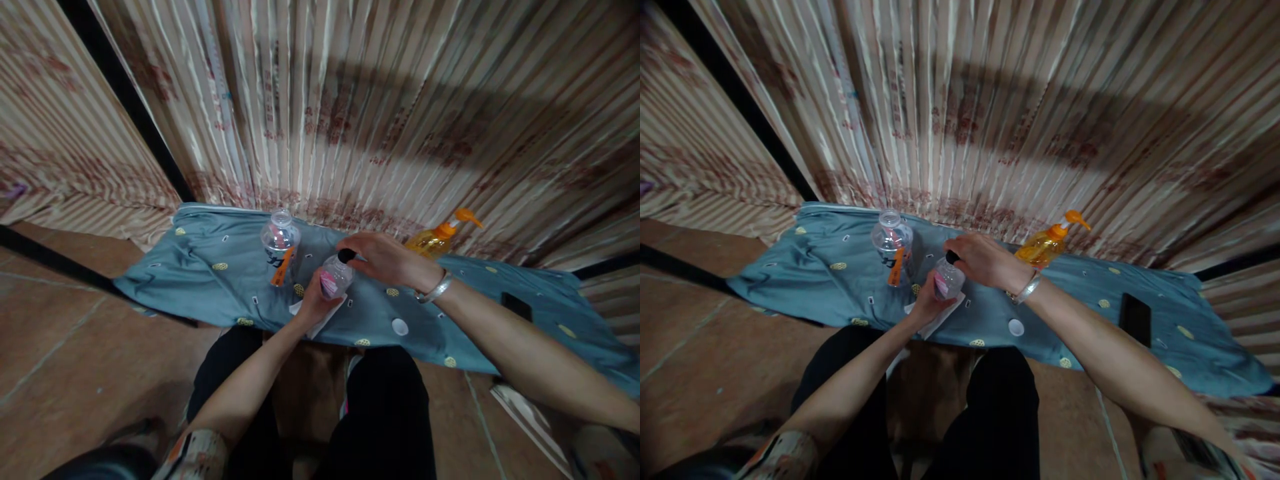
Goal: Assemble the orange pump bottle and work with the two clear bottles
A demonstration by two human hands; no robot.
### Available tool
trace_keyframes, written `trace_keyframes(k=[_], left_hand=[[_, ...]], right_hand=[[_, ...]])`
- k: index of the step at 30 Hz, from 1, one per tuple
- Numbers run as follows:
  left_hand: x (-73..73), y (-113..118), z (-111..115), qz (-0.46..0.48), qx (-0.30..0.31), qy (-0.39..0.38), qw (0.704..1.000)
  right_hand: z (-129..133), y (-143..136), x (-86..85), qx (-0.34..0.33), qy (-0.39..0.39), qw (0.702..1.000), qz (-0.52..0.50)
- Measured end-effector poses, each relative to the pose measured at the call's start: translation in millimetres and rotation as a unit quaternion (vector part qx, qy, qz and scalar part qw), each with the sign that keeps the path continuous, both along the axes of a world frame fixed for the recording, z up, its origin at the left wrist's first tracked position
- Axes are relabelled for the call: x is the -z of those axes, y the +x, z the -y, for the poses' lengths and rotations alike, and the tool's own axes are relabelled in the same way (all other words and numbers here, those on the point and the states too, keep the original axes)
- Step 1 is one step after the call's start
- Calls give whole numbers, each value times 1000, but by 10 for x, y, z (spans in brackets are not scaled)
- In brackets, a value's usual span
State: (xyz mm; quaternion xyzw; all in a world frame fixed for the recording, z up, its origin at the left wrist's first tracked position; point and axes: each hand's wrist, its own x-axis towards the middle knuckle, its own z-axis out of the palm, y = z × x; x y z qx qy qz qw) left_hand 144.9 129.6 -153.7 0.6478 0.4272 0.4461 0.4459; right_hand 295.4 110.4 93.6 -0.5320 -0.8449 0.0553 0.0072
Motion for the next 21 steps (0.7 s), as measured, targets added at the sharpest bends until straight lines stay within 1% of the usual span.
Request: trace_keyframes(k=[5,10,18,21], left_hand=[[2,-10,-9,-18,13,4,1000],[-24,-22,0,-16,23,-5,1000],[-49,-22,0,1,26,-19,999],[-44,-30,-1,-1,28,-17,999]], right_hand=[[-25,-85,-59,-13,-30,996,78],[-35,-135,-67,-10,-26,992,126],[-12,-260,-116,36,-9,980,196],[-11,-262,-131,39,-17,982,186]])
